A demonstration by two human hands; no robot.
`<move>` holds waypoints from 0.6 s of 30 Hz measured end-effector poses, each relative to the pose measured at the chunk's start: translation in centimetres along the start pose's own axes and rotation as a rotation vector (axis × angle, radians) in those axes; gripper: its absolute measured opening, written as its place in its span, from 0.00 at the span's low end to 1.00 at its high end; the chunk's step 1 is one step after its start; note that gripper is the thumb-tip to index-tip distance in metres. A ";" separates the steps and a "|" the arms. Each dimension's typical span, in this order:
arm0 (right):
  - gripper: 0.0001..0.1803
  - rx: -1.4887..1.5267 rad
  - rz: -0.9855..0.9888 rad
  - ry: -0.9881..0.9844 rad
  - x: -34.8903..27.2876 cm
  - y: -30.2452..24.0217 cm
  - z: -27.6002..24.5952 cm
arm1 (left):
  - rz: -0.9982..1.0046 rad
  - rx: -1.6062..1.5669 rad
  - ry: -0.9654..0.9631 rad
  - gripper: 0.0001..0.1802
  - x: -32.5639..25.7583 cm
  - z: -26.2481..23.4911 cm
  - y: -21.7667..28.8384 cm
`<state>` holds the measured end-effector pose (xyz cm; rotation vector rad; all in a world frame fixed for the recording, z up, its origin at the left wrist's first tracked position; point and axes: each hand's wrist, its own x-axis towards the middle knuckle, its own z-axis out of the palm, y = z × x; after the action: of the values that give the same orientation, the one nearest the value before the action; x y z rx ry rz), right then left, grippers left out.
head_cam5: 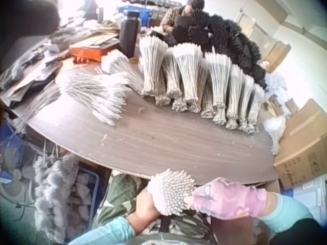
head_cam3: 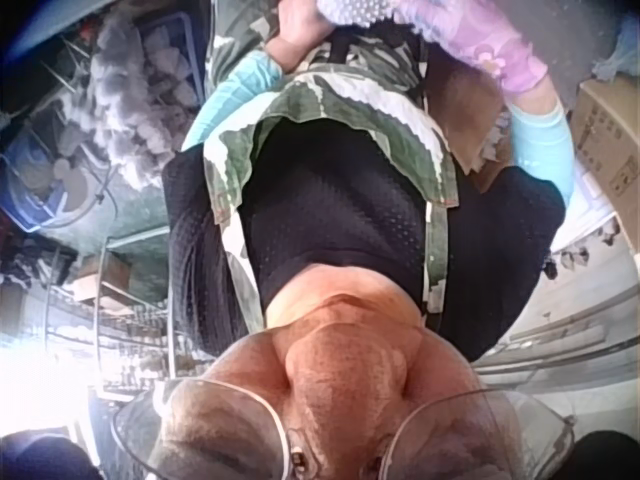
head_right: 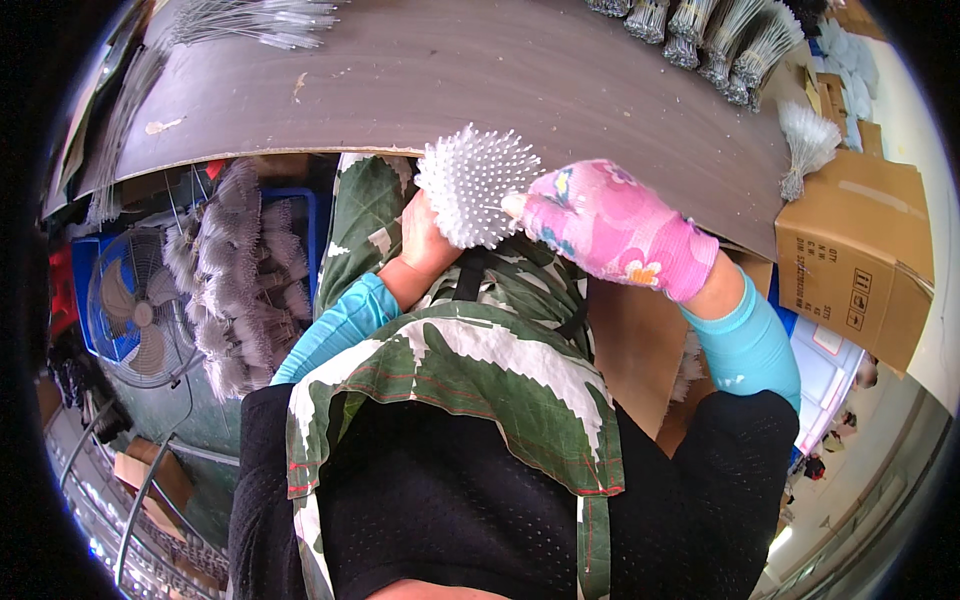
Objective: Assembling industrial brushes by gathering bristles and securing them with metal wires and a tool.
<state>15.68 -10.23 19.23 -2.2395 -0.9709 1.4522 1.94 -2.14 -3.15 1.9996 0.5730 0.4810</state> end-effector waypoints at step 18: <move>0.26 -0.372 0.095 -0.045 1.8 -2.8 -1.1 | 0.015 0.005 0.027 0.26 0.0 -0.1 0.3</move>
<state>16.04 -6.89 20.10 -2.5514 -1.2532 1.4657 1.98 -2.22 -2.85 2.0060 0.5769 0.5164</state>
